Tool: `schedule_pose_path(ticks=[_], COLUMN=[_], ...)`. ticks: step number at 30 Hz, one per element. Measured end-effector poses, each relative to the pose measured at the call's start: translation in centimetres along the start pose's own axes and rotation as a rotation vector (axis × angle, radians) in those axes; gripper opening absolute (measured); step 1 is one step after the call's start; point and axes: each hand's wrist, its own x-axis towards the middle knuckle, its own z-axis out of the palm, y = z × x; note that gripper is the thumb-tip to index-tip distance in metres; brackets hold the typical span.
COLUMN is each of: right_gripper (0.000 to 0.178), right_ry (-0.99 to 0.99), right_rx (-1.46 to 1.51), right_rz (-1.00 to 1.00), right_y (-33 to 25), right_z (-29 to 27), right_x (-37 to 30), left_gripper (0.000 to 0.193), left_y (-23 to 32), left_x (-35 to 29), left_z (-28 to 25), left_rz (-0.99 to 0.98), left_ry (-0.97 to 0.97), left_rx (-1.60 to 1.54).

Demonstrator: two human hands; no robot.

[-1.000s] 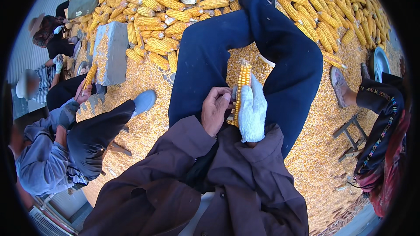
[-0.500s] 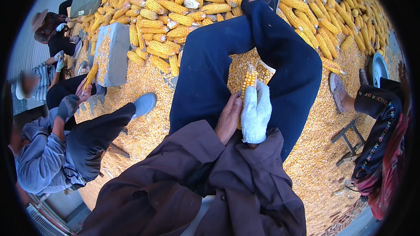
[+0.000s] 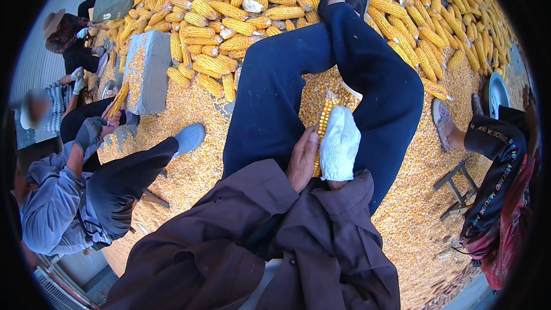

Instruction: The person sits on the ground and shucks corn cobs by hand, removing kernels from the cob. They handle multiple cobs one at a time, dropping the shucked kernels onto the ground.

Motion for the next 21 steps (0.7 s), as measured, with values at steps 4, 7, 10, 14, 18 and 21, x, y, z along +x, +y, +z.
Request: schedule_pose_path(ticks=[4,7,10,14,18,21], right_gripper=[0.026,0.028,0.034,0.028,0.030,0.031], right_ry=[-0.052,-0.103,-0.042,-0.026,-0.006,0.012], right_rx=[0.064,0.036,-0.039,-0.076,-0.207,-0.162], right_rz=[0.111,0.105,-0.103,-0.061,-0.194,-0.132], right_y=[-0.8,0.0,3.3,3.0,2.6,2.6], right_z=[0.1,-0.5,0.1,0.3,0.2,0.2], right_x=[0.9,1.6,0.9,0.7,1.1,1.1], left_gripper=[0.041,0.040,0.040,0.041,0.042,0.043], left_y=[-1.1,-1.4,-1.2,-1.4,-1.1,-0.8], left_x=[-0.1,-0.1,0.0,0.0,0.0,0.0], left_z=[-0.1,0.3,0.4,0.1,-0.1,0.0], left_rz=[0.025,0.056,0.067,0.015,0.039,0.030], left_ry=[0.034,0.060,0.065,0.044,0.026,0.007], left_rx=[0.074,0.086,0.085,0.089,0.024,0.042])
